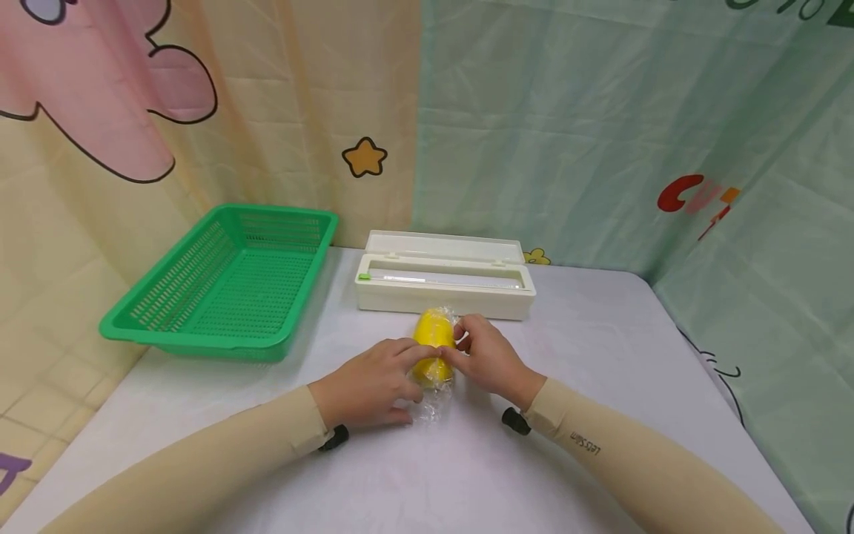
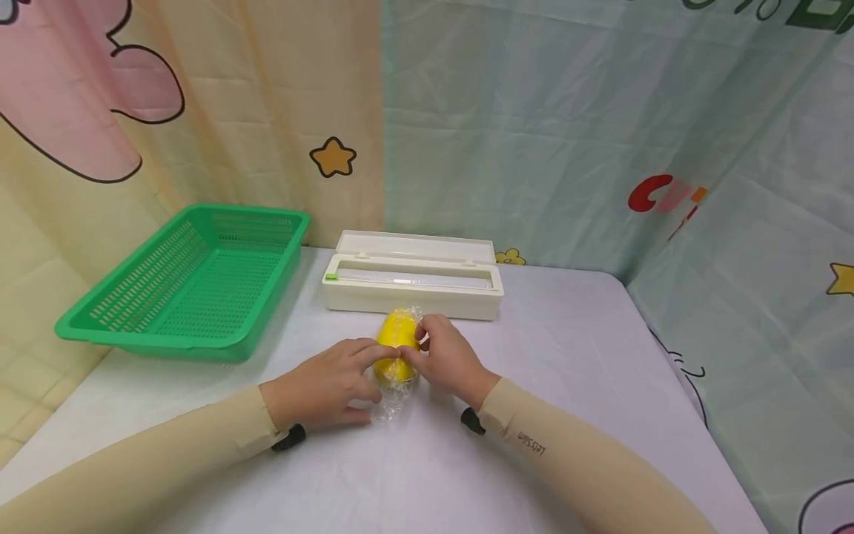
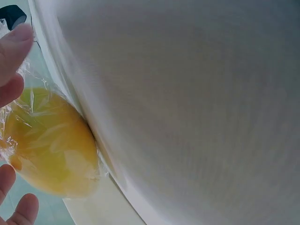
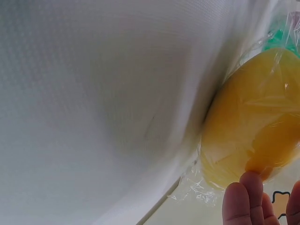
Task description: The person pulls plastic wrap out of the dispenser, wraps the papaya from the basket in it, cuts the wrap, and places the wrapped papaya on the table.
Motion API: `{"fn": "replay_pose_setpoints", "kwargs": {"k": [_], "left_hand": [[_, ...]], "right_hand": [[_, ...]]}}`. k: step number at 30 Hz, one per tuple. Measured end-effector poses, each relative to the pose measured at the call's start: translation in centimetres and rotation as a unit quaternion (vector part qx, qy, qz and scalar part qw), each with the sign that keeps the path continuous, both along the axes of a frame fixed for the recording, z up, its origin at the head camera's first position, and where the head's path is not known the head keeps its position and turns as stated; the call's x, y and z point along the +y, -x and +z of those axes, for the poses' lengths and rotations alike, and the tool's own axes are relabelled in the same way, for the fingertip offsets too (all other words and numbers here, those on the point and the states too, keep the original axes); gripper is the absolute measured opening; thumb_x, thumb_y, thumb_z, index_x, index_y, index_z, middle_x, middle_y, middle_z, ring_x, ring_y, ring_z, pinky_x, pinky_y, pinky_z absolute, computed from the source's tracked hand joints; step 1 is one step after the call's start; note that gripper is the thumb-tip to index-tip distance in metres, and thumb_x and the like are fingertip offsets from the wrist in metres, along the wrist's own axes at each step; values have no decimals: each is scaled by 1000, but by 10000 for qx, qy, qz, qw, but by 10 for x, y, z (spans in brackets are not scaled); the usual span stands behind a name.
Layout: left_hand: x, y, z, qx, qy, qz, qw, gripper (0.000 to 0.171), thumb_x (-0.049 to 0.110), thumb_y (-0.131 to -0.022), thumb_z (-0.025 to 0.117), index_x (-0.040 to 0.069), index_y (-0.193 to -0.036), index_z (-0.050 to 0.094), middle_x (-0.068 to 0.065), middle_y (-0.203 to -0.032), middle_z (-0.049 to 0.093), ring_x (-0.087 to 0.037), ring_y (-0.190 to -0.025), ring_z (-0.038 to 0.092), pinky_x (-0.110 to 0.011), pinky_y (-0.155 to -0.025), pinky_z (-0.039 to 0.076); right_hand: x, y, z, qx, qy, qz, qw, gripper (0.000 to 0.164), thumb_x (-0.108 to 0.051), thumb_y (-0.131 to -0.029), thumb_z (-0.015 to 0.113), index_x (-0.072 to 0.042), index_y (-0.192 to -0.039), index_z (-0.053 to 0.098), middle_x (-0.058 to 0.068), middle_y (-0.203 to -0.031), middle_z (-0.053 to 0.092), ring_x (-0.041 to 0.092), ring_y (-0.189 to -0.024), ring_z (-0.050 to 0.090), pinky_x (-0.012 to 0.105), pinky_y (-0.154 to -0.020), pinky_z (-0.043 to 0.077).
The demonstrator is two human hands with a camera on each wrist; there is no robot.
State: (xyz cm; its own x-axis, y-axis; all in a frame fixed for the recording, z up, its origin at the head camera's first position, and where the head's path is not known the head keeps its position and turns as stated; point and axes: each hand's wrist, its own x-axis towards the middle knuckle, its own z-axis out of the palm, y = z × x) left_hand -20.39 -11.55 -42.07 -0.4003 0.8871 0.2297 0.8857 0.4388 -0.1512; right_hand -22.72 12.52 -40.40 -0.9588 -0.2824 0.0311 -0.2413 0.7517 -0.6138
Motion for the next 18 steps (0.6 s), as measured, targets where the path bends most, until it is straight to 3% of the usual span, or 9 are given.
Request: {"fn": "replay_pose_setpoints", "kwargs": {"k": [5, 9, 14, 18], "left_hand": [[4, 1, 0, -103, -367, -163, 9991, 9, 37, -91, 82, 30, -85, 83, -4, -147, 60, -27, -133, 56, -42, -110, 52], [4, 2, 1, -332, -715, -95, 9968, 9, 34, -93, 80, 27, -88, 84, -2, -138, 66, -25, -129, 59, -41, -112, 51], [4, 2, 4, -879, -1364, 90, 9867, 9, 25, -93, 78, 22, -85, 81, -2, -129, 70, -23, -122, 65, -38, -107, 54], [3, 2, 6, -1231, -1779, 298, 9759, 11, 18, -93, 76, 17, -82, 78, -2, -125, 74, -22, -118, 67, -37, -102, 57]], "right_hand": [[0, 0, -1, -15, 41, -14, 10000, 32, -28, -94, 81, -12, -100, 55, 6, -105, 60, 18, -82, 59, 26, -68, 57], [2, -1, 0, 42, 102, 200, 9997, 26, -27, -96, 79, -13, -99, 57, 4, -105, 60, 17, -83, 59, 26, -69, 56], [13, -5, 1, 609, 44, 1086, 9922, 5, -12, -101, 68, -14, -102, 63, 4, -118, 63, 19, -102, 64, 33, -90, 61], [22, -11, 4, 924, -267, 2017, 9747, 17, -2, -97, 63, -12, -111, 65, 7, -135, 61, 25, -126, 61, 44, -109, 54]]}}
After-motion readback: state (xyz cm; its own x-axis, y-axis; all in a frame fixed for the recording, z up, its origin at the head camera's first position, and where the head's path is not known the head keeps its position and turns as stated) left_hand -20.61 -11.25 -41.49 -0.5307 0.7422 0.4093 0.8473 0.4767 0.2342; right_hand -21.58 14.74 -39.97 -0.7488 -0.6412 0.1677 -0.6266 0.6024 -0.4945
